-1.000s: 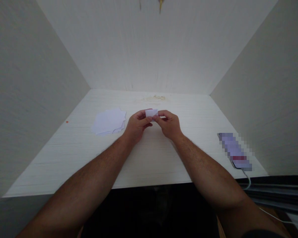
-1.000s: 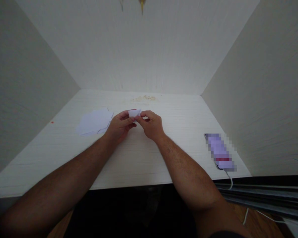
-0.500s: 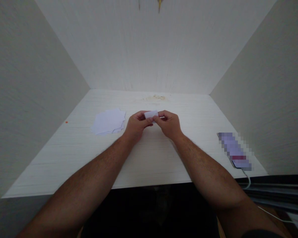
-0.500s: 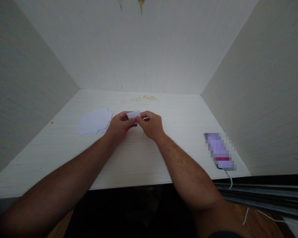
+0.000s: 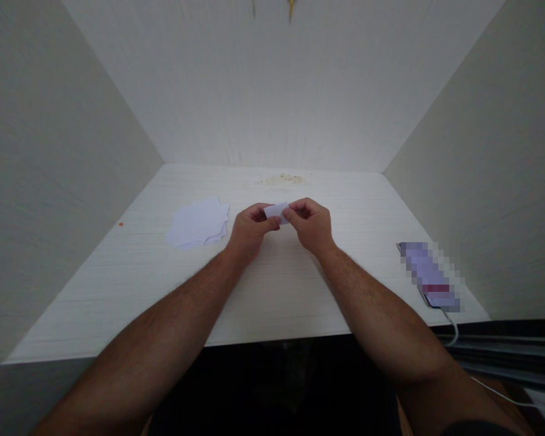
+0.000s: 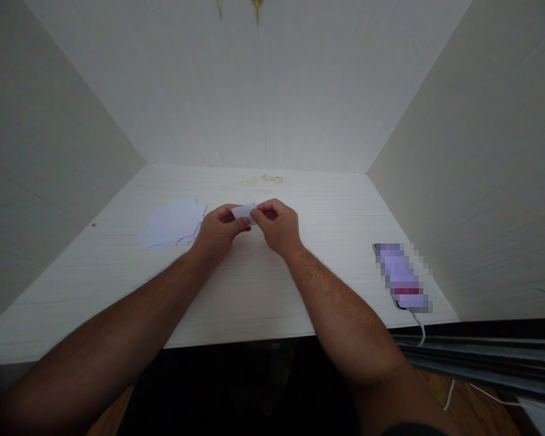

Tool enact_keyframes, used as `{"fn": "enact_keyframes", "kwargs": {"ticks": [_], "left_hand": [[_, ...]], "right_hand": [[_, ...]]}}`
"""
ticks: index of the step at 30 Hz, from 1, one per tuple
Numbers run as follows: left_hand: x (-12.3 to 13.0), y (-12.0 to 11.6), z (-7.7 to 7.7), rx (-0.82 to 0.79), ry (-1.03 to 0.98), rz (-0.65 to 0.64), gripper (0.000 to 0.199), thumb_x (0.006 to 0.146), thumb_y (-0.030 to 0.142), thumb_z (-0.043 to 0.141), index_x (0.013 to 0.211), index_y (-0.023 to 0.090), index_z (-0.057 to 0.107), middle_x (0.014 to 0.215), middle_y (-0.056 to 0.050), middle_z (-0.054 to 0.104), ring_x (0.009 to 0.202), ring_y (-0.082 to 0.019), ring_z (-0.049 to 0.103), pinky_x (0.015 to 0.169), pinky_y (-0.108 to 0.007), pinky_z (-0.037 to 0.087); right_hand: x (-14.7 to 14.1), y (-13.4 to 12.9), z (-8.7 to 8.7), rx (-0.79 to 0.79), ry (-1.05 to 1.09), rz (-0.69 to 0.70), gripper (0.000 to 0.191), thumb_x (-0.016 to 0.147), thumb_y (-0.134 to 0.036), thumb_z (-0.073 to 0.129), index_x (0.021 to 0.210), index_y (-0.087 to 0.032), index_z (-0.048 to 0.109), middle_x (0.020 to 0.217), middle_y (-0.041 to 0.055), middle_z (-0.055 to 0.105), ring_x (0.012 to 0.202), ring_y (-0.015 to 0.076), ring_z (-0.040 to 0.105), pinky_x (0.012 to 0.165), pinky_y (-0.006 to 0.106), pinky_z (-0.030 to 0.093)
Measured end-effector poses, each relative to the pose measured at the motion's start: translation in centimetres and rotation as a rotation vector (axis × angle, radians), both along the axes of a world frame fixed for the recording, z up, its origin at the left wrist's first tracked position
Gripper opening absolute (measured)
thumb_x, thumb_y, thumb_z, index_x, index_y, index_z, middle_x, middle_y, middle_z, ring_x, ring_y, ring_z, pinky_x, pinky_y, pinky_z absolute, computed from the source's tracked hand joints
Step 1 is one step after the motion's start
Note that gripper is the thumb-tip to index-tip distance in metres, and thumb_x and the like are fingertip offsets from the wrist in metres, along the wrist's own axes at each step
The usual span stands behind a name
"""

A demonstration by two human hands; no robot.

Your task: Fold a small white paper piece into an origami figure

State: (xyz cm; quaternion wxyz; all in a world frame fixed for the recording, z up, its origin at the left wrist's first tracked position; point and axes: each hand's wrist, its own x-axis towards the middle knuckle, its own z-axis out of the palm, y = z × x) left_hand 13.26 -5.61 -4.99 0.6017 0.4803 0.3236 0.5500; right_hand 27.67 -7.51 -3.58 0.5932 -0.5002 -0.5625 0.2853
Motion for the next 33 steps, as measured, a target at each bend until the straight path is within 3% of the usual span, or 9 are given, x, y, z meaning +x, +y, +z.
{"fn": "enact_keyframes", "kwargs": {"ticks": [5,16,25,33], "left_hand": [[0.03,-0.02,-0.01,-0.018,-0.016,-0.009,0.025,0.060,0.019,0.083,0.080,0.015,0.068,0.076,-0.001,0.069,0.068,-0.012,0.062,0.065,-0.026,0.052],[-0.01,-0.34,0.46,-0.101,-0.003,-0.036,0.026,0.066,0.033,0.081,0.079,0.016,0.066,0.077,-0.003,0.067,0.069,-0.015,0.063,0.059,-0.029,0.055],[0.04,-0.27,0.43,-0.093,-0.067,-0.067,0.021,0.068,0.028,0.080,0.079,0.016,0.066,0.077,-0.004,0.069,0.070,-0.015,0.065,0.069,-0.033,0.057],[0.15,-0.19,0.28,-0.077,-0.060,-0.031,0.024,0.064,0.026,0.083,0.079,0.016,0.067,0.074,-0.003,0.069,0.068,-0.014,0.065,0.067,-0.031,0.056]], "right_hand": [[-0.22,0.07,-0.08,0.003,0.074,0.003,0.015,0.070,-0.028,0.072,0.078,-0.021,0.060,0.070,-0.0017,0.067,0.062,0.0121,0.062,0.061,0.028,0.052],[-0.29,-0.23,-0.20,0.012,-0.011,0.004,0.015,0.072,-0.030,0.071,0.079,-0.021,0.060,0.069,-0.0021,0.066,0.062,0.0118,0.061,0.060,0.027,0.052],[-0.46,-0.84,0.38,0.070,-0.088,0.006,0.016,0.073,-0.032,0.072,0.078,-0.022,0.061,0.072,-0.0021,0.067,0.063,0.0111,0.060,0.060,0.027,0.052],[-0.43,-0.56,0.14,0.034,-0.058,0.001,0.014,0.073,-0.030,0.072,0.079,-0.021,0.064,0.071,-0.0013,0.068,0.061,0.0114,0.061,0.059,0.027,0.053]]}}
